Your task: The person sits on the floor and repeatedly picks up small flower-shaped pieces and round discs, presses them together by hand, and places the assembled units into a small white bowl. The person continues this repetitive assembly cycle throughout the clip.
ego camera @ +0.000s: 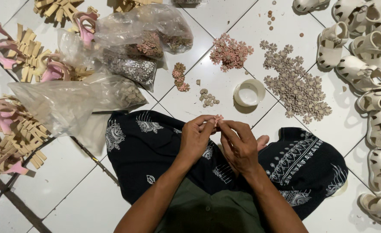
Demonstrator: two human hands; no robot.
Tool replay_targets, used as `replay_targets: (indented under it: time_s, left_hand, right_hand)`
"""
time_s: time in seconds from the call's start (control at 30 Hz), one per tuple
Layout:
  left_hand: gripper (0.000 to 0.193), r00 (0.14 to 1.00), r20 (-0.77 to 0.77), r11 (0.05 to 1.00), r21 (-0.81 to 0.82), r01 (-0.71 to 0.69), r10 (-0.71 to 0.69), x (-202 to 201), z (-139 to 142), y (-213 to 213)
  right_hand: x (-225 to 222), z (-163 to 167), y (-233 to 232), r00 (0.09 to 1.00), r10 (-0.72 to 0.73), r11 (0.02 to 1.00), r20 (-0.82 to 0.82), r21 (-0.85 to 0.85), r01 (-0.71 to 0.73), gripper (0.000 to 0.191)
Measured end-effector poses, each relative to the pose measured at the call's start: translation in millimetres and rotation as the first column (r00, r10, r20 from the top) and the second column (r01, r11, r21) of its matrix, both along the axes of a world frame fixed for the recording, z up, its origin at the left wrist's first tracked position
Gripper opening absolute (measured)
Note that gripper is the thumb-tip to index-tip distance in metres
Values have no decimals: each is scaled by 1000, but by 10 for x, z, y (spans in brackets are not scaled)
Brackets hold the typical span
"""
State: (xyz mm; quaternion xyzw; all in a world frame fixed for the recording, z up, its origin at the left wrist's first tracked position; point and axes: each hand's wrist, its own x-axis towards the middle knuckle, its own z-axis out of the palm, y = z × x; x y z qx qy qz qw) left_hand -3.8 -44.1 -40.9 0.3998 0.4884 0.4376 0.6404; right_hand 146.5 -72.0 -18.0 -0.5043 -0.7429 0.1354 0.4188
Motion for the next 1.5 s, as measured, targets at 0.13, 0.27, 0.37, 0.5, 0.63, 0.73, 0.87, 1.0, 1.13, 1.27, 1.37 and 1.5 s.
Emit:
replay_targets:
  time_s: [0.13,0.27,0.37,0.5,0.63,0.73,0.87,1.0,1.13,1.27,1.37,1.5]
  left_hand:
    - [27,994,-111,1000,11,15,-14,0,88,-13]
    - [25,989,-146,1000,-8,8,-9,25,146,-11]
    - [25,979,-204,1000,-16,13,-16,25,164,-23]
    - [24,987,-159,1000,11,14,-12,21,120,-50]
    - [27,999,-35,1000,-11,-7,6,19,-2,-36]
    - [28,991,130,999,-20,-27,29,-9,-97,2]
    - [29,995,95,998,-58,-17,22,-34,-151,11]
    - [27,999,53,999,-34,2,-1,4,-130,8]
    - [25,999,-33,1000,10,9,-9,-4,-34,-27]
    - [24,996,-85,1000,-9,21,-22,-9,39,-12]
    - [25,994,-102,1000,-10,26,-27,-19,41,-14]
    - [26,1000,30,998,-63,-5,7,-3,-39,16]
  right_hand:
    - [9,-11,18,999,24,1000,30,16,-24,44]
    - [12,19,7,999,25,1000,38,13,-26,47]
    - [18,38,9,998,30,999,53,11,-31,48]
    - [27,11,13,996,39,999,80,34,-42,47]
    - [51,-56,-10,999,50,999,-17,13,-50,40]
    - [86,-97,-37,987,11,1000,-163,-17,-14,34]
    - [115,-114,-74,985,-57,997,-162,-54,49,44]
    - [64,-142,-59,955,34,994,-296,-90,-64,56]
    - [44,-134,-30,966,80,991,-245,-87,-104,58]
    - [47,-116,-17,977,89,990,-191,-92,-109,61]
    - [69,-111,-14,996,74,997,-51,-16,-75,64]
    - [165,-100,-134,948,85,992,-308,-61,-109,59]
